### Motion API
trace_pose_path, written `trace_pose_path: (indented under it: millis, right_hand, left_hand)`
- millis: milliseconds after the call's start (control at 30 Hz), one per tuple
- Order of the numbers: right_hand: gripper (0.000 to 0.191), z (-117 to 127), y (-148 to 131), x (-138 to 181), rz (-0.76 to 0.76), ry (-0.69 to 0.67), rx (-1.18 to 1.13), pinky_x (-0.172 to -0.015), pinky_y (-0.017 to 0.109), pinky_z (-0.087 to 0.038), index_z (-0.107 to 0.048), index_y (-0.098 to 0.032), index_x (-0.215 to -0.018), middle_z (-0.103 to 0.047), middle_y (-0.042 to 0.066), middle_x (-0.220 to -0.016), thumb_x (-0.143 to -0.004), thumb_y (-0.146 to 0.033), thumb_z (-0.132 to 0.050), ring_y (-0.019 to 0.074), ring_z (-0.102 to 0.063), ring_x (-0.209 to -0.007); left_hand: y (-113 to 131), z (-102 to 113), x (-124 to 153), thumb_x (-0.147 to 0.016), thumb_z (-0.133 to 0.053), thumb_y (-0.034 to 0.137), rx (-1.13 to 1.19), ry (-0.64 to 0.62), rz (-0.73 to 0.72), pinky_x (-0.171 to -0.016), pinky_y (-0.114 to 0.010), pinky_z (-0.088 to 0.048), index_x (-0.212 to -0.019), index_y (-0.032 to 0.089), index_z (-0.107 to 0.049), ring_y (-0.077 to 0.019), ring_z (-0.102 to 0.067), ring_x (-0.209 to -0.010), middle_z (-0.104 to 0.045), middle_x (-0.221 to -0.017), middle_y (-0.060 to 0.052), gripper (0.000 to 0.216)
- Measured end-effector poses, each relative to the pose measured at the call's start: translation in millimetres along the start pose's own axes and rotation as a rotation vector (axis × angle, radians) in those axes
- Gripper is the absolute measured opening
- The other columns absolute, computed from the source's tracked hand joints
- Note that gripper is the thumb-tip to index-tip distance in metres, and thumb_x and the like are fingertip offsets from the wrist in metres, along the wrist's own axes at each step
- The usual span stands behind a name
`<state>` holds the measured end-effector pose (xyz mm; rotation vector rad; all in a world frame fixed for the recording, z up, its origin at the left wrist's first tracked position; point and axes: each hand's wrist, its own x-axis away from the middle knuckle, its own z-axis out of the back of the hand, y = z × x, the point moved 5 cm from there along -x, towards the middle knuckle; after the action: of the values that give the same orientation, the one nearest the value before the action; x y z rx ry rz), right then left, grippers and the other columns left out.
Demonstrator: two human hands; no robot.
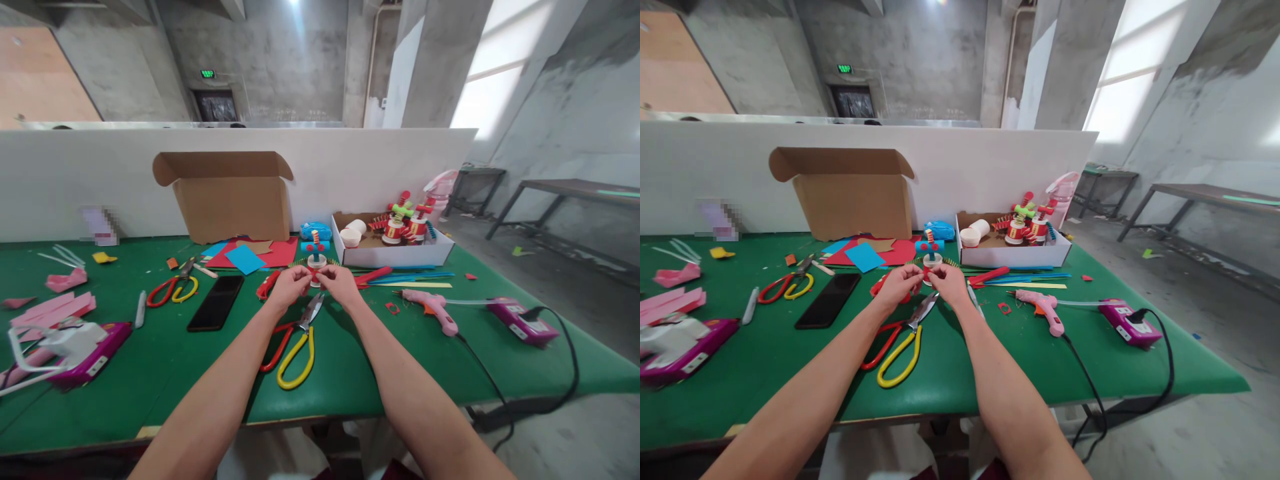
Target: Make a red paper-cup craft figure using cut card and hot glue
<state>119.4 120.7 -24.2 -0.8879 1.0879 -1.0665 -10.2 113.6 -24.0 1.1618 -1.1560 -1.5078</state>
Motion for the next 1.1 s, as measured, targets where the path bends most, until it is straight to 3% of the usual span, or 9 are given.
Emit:
trace_pose_path:
  millis: [333, 600, 767, 833, 933, 1100]
  right_hand:
    - [0.013, 1, 4, -2, -0.018, 0.000, 0.014, -0.053, 0.023, -0.041, -0.062, -0.018, -0.066, -0.058, -0.003, -0.053, -0.069, -0.029, -0.059, 0.0119, -0.052, -0.050]
    - [0.015, -4, 6, 0, -0.111, -0.035, -0.182, -0.053, 0.022, -0.044, -0.063, -0.017, -0.068, -0.061, -0.003, -0.060, -0.067, -0.032, -0.062, 0.0097, -0.051, -0.050]
    - [0.011, 1, 7, 1, -0.162, 0.047, -0.258, -0.053, 0.022, -0.044, -0.062, -0.017, -0.065, -0.060, -0.003, -0.057, -0.066, -0.028, -0.064, 0.0090, -0.050, -0.049]
    - [0.015, 1, 9, 1, -0.233, 0.057, -0.332, -0.054, 0.022, -0.045, -0.062, -0.016, -0.063, -0.060, -0.002, -0.057, -0.068, -0.030, -0.065, 0.0082, -0.049, -0.048]
    - [0.026, -6, 12, 4, -0.356, -0.036, -0.452, -0.055, 0.023, -0.047, -0.062, -0.015, -0.062, -0.063, 0.002, -0.061, -0.072, -0.039, -0.064, 0.0077, -0.050, -0.049]
    - [0.025, -9, 17, 4, -0.376, -0.064, -0.474, -0.051, 0.020, -0.045, -0.063, -0.014, -0.064, -0.061, 0.000, -0.059, -0.068, -0.037, -0.070, 0.0060, -0.048, -0.046]
  left_hand:
    - [0, 2, -1, -0.069, -0.058, 0.035, -0.038, 0.038, -0.008, -0.043, -0.018, -0.033, -0.065, 0.017, -0.052, -0.0068, -0.043, -0.041, -0.048, -0.045, 0.007, 0.019]
    - [0, 3, -1, -0.068, -0.063, 0.040, -0.059, 0.065, -0.042, -0.043, -0.018, -0.035, -0.067, 0.017, -0.052, -0.0064, -0.044, -0.043, -0.050, -0.050, 0.006, 0.025]
    - [-2, 9, -3, -0.069, -0.063, 0.037, -0.087, 0.141, -0.071, -0.044, -0.019, -0.036, -0.066, 0.017, -0.053, -0.0076, -0.046, -0.044, -0.052, -0.049, 0.005, 0.022]
    - [-1, 13, -2, -0.069, -0.063, 0.036, -0.133, 0.214, -0.106, -0.047, -0.020, -0.037, -0.067, 0.017, -0.055, -0.0085, -0.047, -0.047, -0.054, -0.052, 0.004, 0.020]
    - [7, 14, 1, -0.070, -0.062, 0.032, -0.296, 0.272, -0.226, -0.053, -0.021, -0.038, -0.068, 0.018, -0.058, -0.0103, -0.048, -0.054, -0.056, -0.057, 0.003, 0.014]
    - [20, -1, 9, -0.072, -0.058, 0.023, -0.472, 0.152, -0.386, -0.063, -0.024, -0.040, -0.069, 0.020, -0.061, -0.0139, -0.053, -0.064, -0.061, -0.068, -0.001, 0.006]
